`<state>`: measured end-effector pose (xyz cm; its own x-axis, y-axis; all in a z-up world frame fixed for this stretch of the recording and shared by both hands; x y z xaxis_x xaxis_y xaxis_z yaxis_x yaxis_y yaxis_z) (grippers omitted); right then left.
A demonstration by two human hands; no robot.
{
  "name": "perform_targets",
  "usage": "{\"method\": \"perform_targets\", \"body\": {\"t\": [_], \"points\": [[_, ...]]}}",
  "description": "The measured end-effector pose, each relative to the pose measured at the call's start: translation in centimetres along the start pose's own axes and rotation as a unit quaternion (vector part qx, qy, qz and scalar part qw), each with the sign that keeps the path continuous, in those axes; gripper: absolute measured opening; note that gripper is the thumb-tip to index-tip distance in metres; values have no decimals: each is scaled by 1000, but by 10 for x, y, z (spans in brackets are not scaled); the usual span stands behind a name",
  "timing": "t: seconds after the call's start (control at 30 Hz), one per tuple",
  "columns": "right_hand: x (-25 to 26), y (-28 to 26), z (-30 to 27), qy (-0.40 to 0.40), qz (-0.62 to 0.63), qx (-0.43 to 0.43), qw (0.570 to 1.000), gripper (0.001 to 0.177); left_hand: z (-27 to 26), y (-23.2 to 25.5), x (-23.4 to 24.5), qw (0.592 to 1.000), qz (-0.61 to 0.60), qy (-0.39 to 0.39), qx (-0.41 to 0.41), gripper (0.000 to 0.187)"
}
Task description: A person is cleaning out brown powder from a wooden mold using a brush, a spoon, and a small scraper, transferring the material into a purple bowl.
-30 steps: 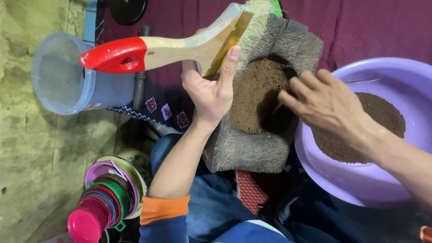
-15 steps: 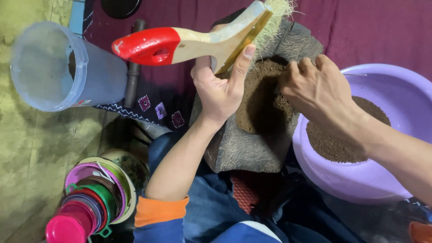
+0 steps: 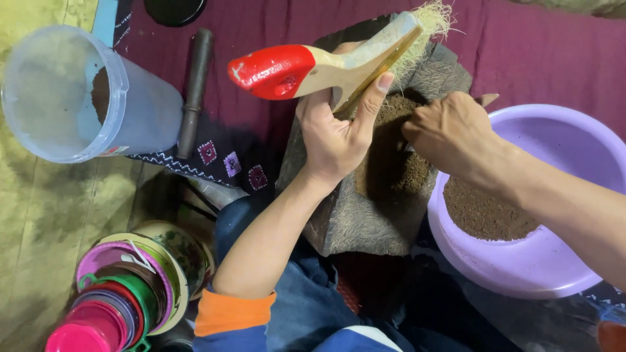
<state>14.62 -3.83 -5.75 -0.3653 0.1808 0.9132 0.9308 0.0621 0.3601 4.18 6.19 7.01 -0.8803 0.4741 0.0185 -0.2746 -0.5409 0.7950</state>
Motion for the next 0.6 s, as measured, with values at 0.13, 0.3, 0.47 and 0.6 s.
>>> {"method": "perform_targets", "body": {"t": [0.13, 0.3, 0.47, 0.6], "points": [[26, 9, -29, 4, -52, -52, 997, 23, -1, -1, 0, 1000, -7, -3, 4, 35], [31, 29, -80, 135, 68, -205, 967, 22, -4, -2, 0, 999, -15, -10, 30, 34], [36, 37, -109, 252, 416, -289, 825, 18, -1, 1, -2, 1000, -9, -10, 5, 31], [-1, 39, -114, 191, 555, -333, 738, 20, -5, -4, 0, 1000, 13, -4, -12, 40]]}}
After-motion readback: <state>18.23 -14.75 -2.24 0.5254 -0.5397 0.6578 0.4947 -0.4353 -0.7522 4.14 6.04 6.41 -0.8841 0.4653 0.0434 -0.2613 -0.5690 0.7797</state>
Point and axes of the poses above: each hand's wrist, its own z-axis towards the middle knuckle, its own x-axis out of the back of the hand, y = z × x, the point moved 9 cm from there along z, towards the middle knuckle, and after that the axes turned 12 degrees about y, right-handed, at the moved point
